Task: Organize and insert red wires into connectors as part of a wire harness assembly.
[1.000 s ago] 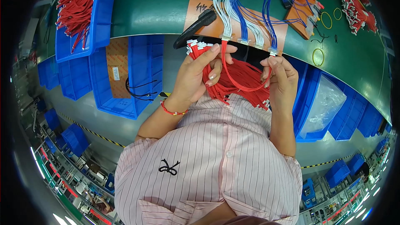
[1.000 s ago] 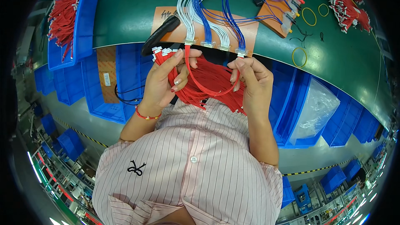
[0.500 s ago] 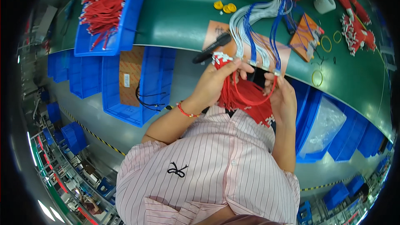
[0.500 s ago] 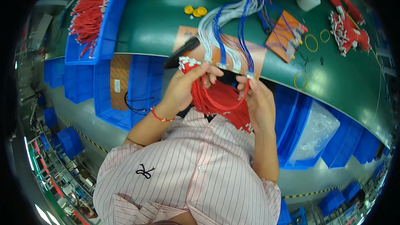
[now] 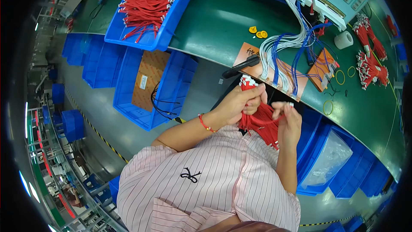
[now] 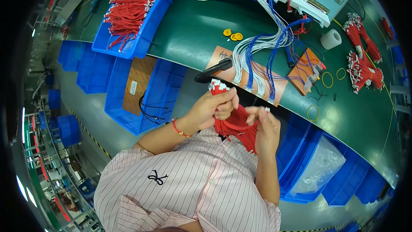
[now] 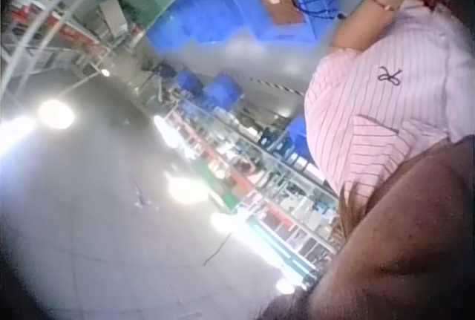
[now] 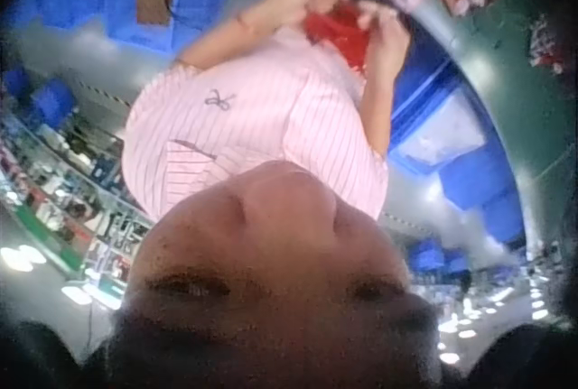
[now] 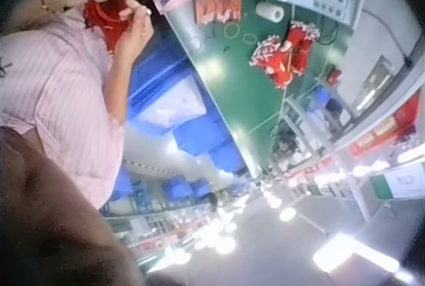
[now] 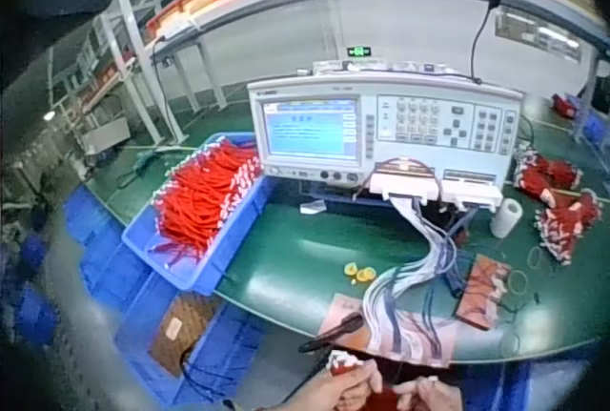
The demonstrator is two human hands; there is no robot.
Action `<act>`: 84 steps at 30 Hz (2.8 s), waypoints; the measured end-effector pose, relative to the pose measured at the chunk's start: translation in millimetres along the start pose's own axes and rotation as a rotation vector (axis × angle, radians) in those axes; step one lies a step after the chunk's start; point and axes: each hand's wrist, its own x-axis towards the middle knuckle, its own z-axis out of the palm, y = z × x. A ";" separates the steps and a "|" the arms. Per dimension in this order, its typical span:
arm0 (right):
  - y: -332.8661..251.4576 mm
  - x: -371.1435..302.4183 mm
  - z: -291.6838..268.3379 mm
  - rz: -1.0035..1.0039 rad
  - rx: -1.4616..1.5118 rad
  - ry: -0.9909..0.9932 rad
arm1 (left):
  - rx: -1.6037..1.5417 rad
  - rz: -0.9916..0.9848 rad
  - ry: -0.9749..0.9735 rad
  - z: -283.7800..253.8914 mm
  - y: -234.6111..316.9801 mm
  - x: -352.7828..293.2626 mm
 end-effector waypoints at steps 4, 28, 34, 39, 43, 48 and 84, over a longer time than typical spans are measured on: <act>1.5 -19.3 -7.8 -0.101 -0.436 -0.144 | -0.073 0.065 -0.068 -0.6 2.2 -21.9; 50.0 -9.5 -1.9 -0.276 -1.548 -0.303 | 0.839 1.322 -0.412 -8.2 217.7 -183.1; 44.8 -6.6 27.8 -0.421 -1.315 -0.351 | 1.843 1.198 0.444 -63.1 259.8 -108.1; 75.7 -8.3 31.6 -0.475 -1.383 -0.408 | 1.829 0.440 0.634 -130.3 248.9 -65.2; 78.5 -4.7 28.8 -0.475 -1.368 -0.418 | 1.759 0.650 0.673 -121.4 236.7 -79.1; 67.4 -1.6 27.8 -0.365 -1.205 -0.407 | 1.520 1.029 0.655 -95.3 190.1 -79.3; 30.9 2.1 22.2 -0.151 -0.231 -0.098 | 1.331 0.278 -0.041 -49.8 -24.1 -30.1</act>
